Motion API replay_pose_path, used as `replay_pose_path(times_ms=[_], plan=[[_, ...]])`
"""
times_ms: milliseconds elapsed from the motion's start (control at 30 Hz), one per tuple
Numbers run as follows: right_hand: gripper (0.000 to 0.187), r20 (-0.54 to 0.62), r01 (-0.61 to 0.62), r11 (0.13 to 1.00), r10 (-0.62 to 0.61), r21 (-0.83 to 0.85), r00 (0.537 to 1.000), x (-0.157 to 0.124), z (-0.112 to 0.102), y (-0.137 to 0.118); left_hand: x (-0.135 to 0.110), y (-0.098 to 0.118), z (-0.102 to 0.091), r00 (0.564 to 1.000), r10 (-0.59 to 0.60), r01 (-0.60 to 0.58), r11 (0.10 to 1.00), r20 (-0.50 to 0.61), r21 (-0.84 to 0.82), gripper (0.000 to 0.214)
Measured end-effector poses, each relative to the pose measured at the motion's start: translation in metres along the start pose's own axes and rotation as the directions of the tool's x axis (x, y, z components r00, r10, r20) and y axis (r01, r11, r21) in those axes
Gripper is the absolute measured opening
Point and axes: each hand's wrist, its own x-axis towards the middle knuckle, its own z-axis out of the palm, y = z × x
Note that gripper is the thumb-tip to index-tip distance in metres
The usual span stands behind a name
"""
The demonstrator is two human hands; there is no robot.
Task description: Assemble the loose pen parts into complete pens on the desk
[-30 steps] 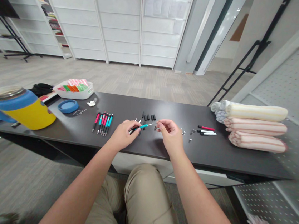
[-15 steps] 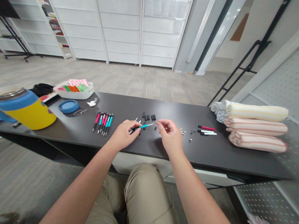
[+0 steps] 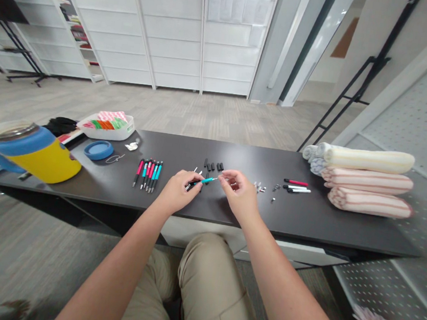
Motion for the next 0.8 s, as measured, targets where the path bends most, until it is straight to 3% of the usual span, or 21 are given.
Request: replay_pose_path(times_ms=[200,267,333,433,533,633,800], plan=[[0.033,0.032,0.031,0.999,-0.032,0.006,0.999,0.000,-0.001,-0.001,0.000,-0.002,0.001,0.999,-0.042,0.041,0.998,-0.030,-0.045,0.019],[0.030,0.023,0.059,0.997,-0.058,-0.058,0.998,0.000,-0.001,0.000,0.000,-0.005,0.002,0.992,-0.098,0.091,0.991,-0.073,-0.098,0.019],[0.025,0.087,0.153,0.973,-0.140,-0.173,0.986,0.000,0.001,0.000,0.000,-0.008,0.002,0.978,-0.173,0.153,0.974,-0.115,-0.168,0.019],[0.031,0.302,0.366,0.868,-0.269,-0.336,0.914,0.000,0.007,0.001,0.000,-0.010,0.002,0.962,-0.241,0.207,0.951,-0.127,-0.230,0.022],[0.041,0.455,0.487,0.741,-0.273,-0.463,0.848,0.000,0.015,0.002,0.000,-0.008,0.002,0.967,-0.226,0.195,0.954,-0.120,-0.227,0.022],[0.039,0.516,0.530,0.674,-0.250,-0.514,0.819,0.001,0.018,0.004,0.000,-0.008,0.002,0.967,-0.223,0.193,0.957,-0.121,-0.219,0.021],[0.028,0.550,0.557,0.669,-0.257,-0.493,0.795,0.002,0.016,0.002,0.001,-0.011,0.003,0.967,-0.225,0.196,0.956,-0.120,-0.219,0.019]])
